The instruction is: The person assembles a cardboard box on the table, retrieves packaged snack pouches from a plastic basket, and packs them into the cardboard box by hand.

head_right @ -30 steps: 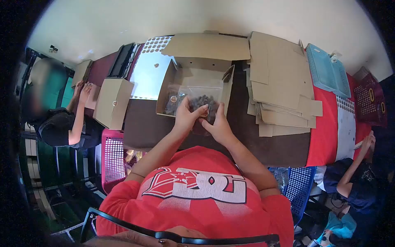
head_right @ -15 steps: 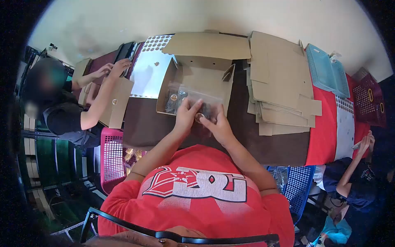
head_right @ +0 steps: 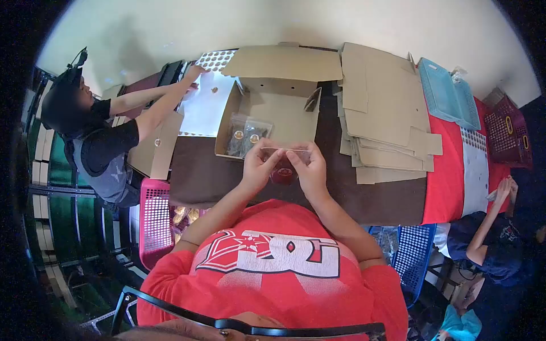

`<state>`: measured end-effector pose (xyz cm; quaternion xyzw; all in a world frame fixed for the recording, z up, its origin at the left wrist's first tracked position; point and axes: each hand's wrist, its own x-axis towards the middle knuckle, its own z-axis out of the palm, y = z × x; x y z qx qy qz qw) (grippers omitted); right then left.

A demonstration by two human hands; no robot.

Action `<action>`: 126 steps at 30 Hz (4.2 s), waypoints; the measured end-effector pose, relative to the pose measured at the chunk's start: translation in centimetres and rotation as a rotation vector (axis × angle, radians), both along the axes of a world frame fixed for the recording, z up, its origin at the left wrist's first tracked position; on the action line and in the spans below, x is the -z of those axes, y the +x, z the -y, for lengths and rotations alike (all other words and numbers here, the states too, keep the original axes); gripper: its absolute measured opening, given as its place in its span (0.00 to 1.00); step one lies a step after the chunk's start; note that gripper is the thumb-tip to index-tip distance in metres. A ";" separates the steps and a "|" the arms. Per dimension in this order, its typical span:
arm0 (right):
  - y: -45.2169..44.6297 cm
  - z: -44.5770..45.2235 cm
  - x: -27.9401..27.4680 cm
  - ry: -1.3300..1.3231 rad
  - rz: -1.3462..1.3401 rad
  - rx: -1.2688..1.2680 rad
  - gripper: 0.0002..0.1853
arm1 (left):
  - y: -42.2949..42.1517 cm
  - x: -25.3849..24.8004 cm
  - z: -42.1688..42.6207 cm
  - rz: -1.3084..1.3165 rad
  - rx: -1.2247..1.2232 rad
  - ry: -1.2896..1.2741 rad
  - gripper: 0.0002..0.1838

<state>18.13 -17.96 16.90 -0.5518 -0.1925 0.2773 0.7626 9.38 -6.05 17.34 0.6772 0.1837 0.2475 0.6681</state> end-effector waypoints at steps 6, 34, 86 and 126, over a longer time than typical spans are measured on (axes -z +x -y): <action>0.0 0.7 -0.3 0.023 0.092 0.035 0.10 | -0.6 -0.6 1.1 0.014 -0.013 0.072 0.05; -0.4 1.4 -4.5 -0.069 0.344 -0.054 0.16 | -2.2 -6.6 1.8 0.022 -0.031 0.697 0.20; 0.1 0.0 -3.9 -0.011 0.276 -0.049 0.33 | -0.4 -5.6 -0.2 0.061 -0.089 -0.223 0.15; -1.9 -0.6 -0.5 -0.198 0.312 0.059 0.14 | 0.2 1.1 1.5 0.151 -0.162 -0.209 0.11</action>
